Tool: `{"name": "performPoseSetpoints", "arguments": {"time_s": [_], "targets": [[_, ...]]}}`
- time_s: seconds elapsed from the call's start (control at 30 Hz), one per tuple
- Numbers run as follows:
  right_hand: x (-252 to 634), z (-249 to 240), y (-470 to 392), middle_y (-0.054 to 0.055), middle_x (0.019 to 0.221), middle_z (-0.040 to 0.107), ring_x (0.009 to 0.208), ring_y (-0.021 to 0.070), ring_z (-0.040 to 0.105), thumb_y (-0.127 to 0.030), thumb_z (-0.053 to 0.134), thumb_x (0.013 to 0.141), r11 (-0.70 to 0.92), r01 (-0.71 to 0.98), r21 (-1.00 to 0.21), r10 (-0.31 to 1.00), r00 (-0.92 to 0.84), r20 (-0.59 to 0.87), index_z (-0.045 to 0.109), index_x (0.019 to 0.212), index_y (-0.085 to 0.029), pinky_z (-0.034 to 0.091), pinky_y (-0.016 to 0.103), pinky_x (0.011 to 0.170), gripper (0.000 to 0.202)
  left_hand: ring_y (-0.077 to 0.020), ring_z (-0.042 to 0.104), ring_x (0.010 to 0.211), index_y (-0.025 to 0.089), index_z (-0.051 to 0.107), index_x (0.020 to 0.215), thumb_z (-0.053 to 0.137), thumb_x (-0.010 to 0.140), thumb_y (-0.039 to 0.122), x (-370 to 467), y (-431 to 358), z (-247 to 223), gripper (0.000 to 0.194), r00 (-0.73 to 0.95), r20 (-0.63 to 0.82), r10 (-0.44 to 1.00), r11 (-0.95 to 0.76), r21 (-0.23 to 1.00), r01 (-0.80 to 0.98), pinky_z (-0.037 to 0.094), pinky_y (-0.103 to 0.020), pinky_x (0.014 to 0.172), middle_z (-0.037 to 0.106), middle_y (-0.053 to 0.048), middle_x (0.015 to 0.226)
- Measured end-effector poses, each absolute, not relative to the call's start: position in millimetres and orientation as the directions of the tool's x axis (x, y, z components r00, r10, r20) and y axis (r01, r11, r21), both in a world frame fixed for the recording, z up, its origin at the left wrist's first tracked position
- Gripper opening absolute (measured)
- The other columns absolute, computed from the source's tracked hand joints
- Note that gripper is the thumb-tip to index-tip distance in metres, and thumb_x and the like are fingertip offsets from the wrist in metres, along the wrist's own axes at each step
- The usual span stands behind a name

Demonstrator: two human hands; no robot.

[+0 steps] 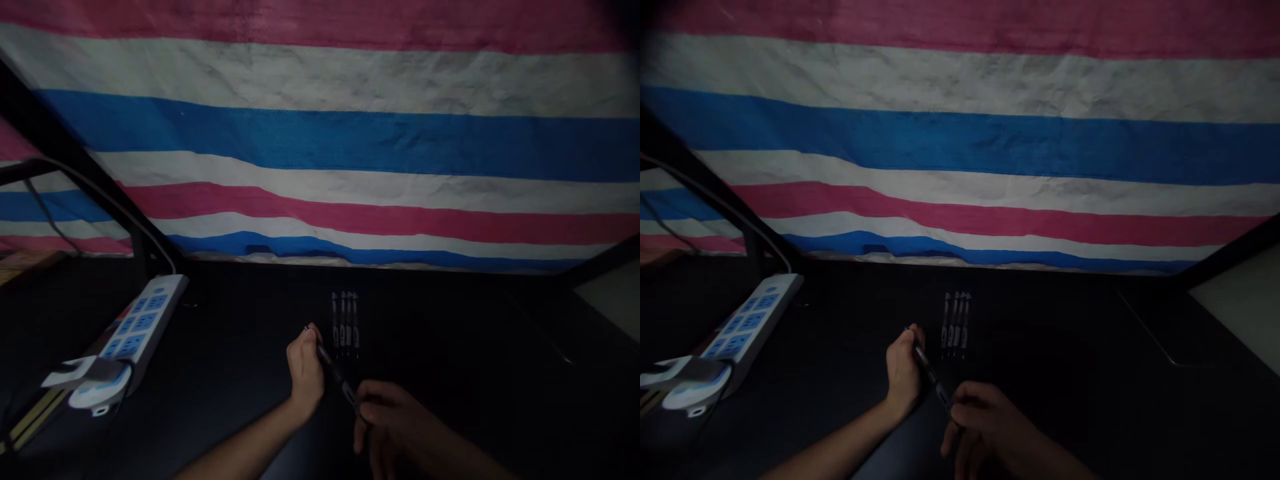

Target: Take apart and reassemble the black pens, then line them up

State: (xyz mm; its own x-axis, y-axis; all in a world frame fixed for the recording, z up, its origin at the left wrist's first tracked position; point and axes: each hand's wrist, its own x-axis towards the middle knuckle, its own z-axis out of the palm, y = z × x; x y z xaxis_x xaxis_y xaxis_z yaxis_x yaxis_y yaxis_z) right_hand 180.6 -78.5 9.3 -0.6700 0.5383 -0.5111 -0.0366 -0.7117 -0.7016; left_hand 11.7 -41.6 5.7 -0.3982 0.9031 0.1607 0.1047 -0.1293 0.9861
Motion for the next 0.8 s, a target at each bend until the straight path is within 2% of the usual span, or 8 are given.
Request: {"name": "performPoseSetpoints", "arguments": {"time_s": [0.07, 0.17, 0.3, 0.43, 0.53, 0.67, 0.8], "targets": [[181, 9, -78, 0.008, 0.075, 0.069, 0.045, 0.0147, 0.065, -0.045, 0.056, 0.082, -0.727, -0.05, -0.684, 0.521, -0.689, -0.504, 0.048, 0.094, -0.015, 0.042, 0.017, 0.038, 0.033, -0.0135, 0.033, 0.05, 0.022, 0.039, 0.054, 0.033, 0.09, 0.043, 12, -41, 7, 0.042, -0.403, 0.159, 0.901, -0.126, 0.986, 0.109, 0.03, -0.026, 0.049, 0.035, 0.003, 0.052], [182, 8, -77, 0.009, 0.072, 0.069, 0.044, 0.0144, 0.064, -0.052, 0.047, 0.086, -0.741, -0.036, -0.671, 0.507, -0.686, -0.522, 0.051, 0.09, -0.013, 0.042, 0.018, 0.037, 0.039, -0.0134, 0.034, 0.049, 0.021, 0.04, 0.054, 0.035, 0.089, 0.043, 12, -41, 7, 0.041, -0.408, 0.163, 0.898, -0.128, 0.985, 0.111, 0.03, -0.025, 0.048, 0.036, 0.003, 0.051], [183, 12, -75, 0.007, 0.078, 0.069, 0.047, 0.0148, 0.066, -0.045, 0.058, 0.08, -0.725, -0.036, -0.688, 0.516, -0.689, -0.509, 0.049, 0.093, -0.016, 0.041, 0.016, 0.037, 0.034, -0.013, 0.033, 0.049, 0.021, 0.04, 0.053, 0.035, 0.089, 0.043, 12, -41, 9, 0.042, -0.408, 0.163, 0.898, -0.128, 0.985, 0.112, 0.03, -0.025, 0.048, 0.036, 0.004, 0.051], [183, 19, -74, 0.011, 0.079, 0.07, 0.047, 0.0139, 0.065, -0.052, 0.049, 0.084, -0.726, -0.004, -0.687, 0.495, -0.697, -0.519, 0.054, 0.097, -0.012, 0.041, 0.018, 0.038, 0.043, -0.0128, 0.033, 0.049, 0.021, 0.04, 0.054, 0.035, 0.09, 0.042, 12, -41, 10, 0.042, -0.416, 0.161, 0.895, -0.125, 0.986, 0.113, 0.03, -0.025, 0.048, 0.036, 0.004, 0.051], [184, 19, -74, 0.009, 0.076, 0.069, 0.046, 0.0129, 0.064, -0.046, 0.056, 0.08, -0.702, 0.039, -0.711, 0.508, -0.672, -0.539, 0.053, 0.093, -0.013, 0.04, 0.017, 0.037, 0.036, -0.0127, 0.033, 0.049, 0.021, 0.04, 0.054, 0.037, 0.089, 0.042, 12, -41, 8, 0.041, -0.419, 0.155, 0.895, -0.124, 0.987, 0.101, 0.03, -0.025, 0.048, 0.036, 0.004, 0.052], [184, 13, -74, 0.003, 0.069, 0.069, 0.045, 0.0135, 0.064, -0.036, 0.066, 0.072, -0.679, 0.043, -0.733, 0.526, -0.667, -0.527, 0.044, 0.086, -0.018, 0.038, 0.015, 0.037, 0.031, -0.0128, 0.034, 0.049, 0.021, 0.041, 0.053, 0.039, 0.088, 0.043, 12, -40, 4, 0.041, -0.408, 0.142, 0.902, -0.129, 0.99, 0.06, 0.03, -0.024, 0.047, 0.037, 0.004, 0.052], [184, 12, -76, 0.001, 0.061, 0.067, 0.04, 0.0128, 0.061, -0.027, 0.066, 0.066, -0.683, 0.037, -0.729, 0.537, -0.651, -0.536, 0.039, 0.082, -0.02, 0.037, 0.014, 0.035, 0.031, -0.0127, 0.034, 0.048, 0.021, 0.041, 0.052, 0.039, 0.088, 0.044, 11, -37, 5, 0.042, -0.436, 0.132, 0.89, -0.122, 0.991, 0.052, 0.03, -0.025, 0.047, 0.037, 0.004, 0.05]]}}
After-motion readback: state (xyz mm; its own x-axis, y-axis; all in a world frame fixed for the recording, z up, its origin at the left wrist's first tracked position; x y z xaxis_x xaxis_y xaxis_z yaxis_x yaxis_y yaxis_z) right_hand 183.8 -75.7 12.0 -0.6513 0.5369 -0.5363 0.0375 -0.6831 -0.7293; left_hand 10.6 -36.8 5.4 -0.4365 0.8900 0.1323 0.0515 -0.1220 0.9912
